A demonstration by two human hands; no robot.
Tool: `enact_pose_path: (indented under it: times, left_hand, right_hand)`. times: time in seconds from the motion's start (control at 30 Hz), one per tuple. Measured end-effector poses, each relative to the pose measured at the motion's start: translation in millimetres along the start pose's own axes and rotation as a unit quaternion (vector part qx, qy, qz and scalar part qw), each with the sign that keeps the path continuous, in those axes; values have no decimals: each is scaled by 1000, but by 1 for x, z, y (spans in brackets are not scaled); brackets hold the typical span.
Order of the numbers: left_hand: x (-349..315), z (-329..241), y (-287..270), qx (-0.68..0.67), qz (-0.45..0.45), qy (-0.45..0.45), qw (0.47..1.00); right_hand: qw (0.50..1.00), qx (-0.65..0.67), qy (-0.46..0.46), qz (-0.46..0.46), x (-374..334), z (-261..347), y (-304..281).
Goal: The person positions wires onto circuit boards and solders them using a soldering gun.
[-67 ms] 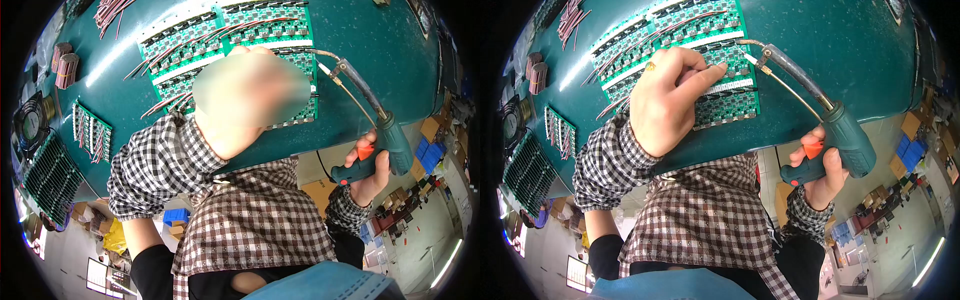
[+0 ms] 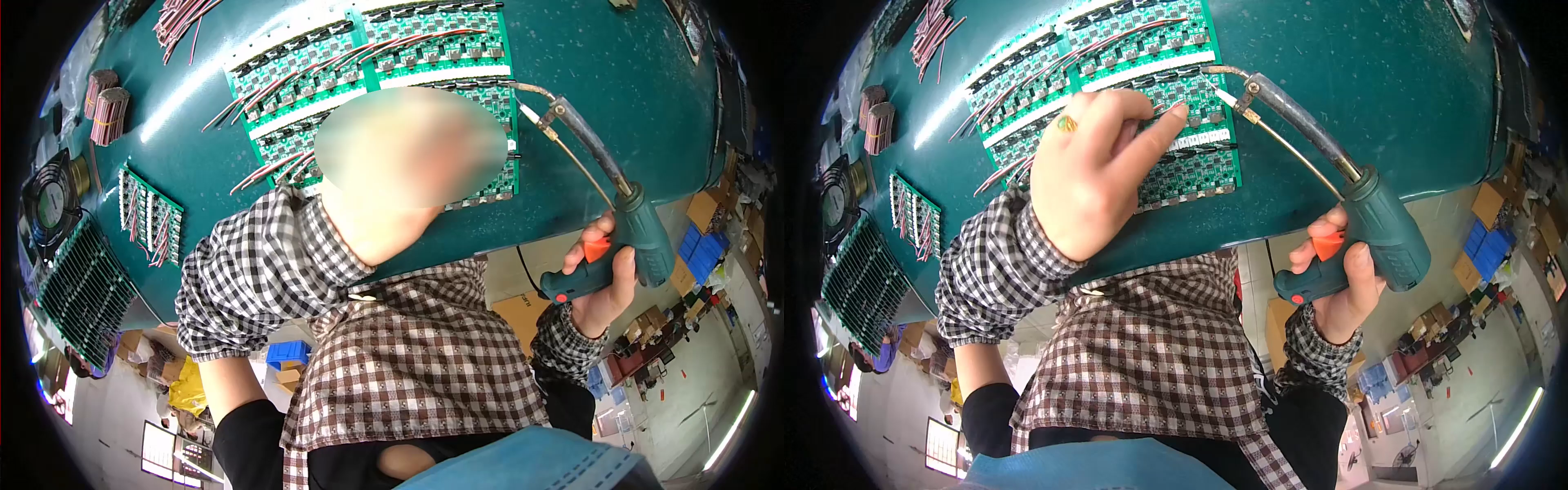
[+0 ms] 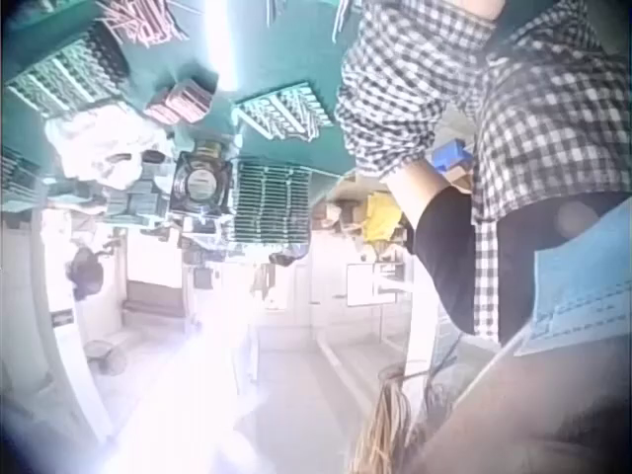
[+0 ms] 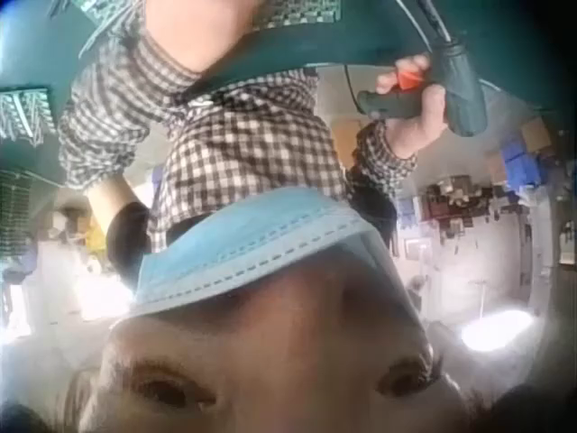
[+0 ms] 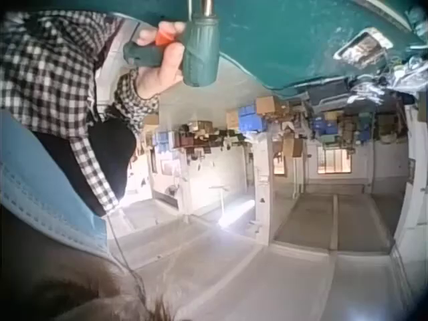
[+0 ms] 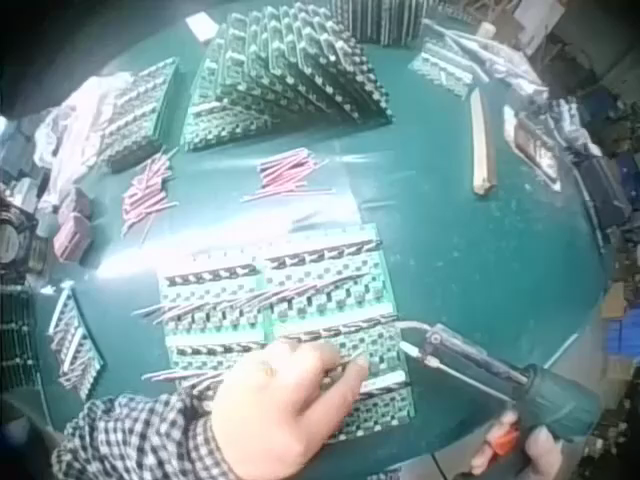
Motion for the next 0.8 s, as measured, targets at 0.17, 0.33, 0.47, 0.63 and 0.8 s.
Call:
enact_pose_path:
  times: [0.17, 0.33, 0.47, 0.63, 0.8]
  left_hand:
    - [-1, -6, -2, 30, 4, -5, 1000]
    - [-1, 0, -4, -19, -4, -17, 1000]
    - [3, 8, -3, -34, -27, -29, 999]
    - [8, 8, -11, 6, 4, -9, 1000]
    - [6, -3, -9, 41, 54, 6, 998]
  right_hand:
    - [1000, 1, -1, -4, -3, 1, 1]
    - [999, -35, 6, 26, -4, 3, -1]
    - [998, -45, 0, 33, -4, 5, 1]
    - [998, -49, -13, 29, -5, 6, 0]
    - [998, -59, -24, 25, -8, 6, 2]
Point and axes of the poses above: each hand's wrist, its own x-axis towards the middle knuckle, its own y-axis out of the palm, z = x × y, the point moved 4 cm from there along x, towards the middle knuckle, and after that the axes turned 6 degrees about x, right-handed, at the moved point
